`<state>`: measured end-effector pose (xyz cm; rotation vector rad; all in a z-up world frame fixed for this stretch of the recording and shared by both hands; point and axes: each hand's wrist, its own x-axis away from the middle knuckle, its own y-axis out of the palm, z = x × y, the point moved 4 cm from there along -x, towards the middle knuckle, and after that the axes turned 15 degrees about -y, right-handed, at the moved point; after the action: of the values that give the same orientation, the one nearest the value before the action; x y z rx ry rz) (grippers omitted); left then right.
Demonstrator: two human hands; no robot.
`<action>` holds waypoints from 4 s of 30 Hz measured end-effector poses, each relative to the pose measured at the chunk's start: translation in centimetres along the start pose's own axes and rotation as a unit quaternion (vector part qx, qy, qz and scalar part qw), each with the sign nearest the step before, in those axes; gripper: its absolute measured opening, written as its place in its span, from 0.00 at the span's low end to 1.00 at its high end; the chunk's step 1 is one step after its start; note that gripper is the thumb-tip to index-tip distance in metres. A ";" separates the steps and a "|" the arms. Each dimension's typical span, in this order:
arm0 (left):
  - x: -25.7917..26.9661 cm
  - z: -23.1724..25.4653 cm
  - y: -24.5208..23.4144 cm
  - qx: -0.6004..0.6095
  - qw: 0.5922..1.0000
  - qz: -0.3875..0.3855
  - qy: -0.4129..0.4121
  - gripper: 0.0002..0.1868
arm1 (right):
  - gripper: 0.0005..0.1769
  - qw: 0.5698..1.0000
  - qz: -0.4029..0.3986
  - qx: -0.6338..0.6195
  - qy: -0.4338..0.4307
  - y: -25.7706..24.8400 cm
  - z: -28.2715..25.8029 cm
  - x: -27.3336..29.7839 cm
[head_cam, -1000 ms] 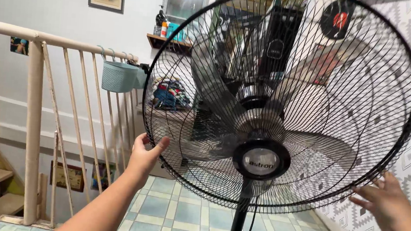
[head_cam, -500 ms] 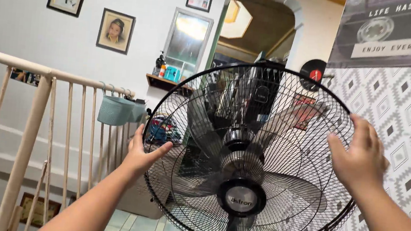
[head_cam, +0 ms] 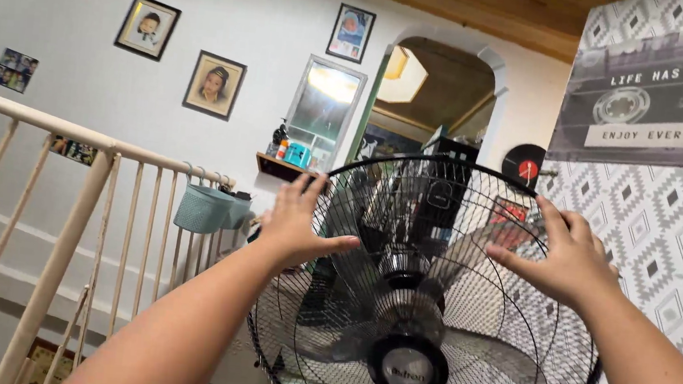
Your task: The person unplugs a standing fan, removes the front grille and fan blades, and wipes the fan blades and grille with a wet wipe. The person then reassembles the fan by placing the blades and grille back onto the stand.
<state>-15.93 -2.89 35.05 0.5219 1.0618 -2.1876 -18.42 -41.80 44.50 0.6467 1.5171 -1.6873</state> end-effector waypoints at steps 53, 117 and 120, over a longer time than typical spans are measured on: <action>-1.5 15.6 -5.3 0.198 0.934 0.160 0.251 0.27 | 0.78 0.978 0.037 -0.185 -0.083 -2.1 -0.1 0.3; 29.5 -28.7 -7.4 -0.097 0.965 0.035 0.241 0.36 | 0.38 0.904 -0.038 -0.301 -0.300 16.7 -26.8 31.4; 30.3 -31.7 -5.7 -0.096 0.970 0.029 0.223 0.34 | 0.36 0.914 -0.077 -0.268 -0.295 19.7 -28.7 32.3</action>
<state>-39.27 13.81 1.45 0.9708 1.4546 -1.9329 -24.76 -20.32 2.62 -0.2637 1.4918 -1.3035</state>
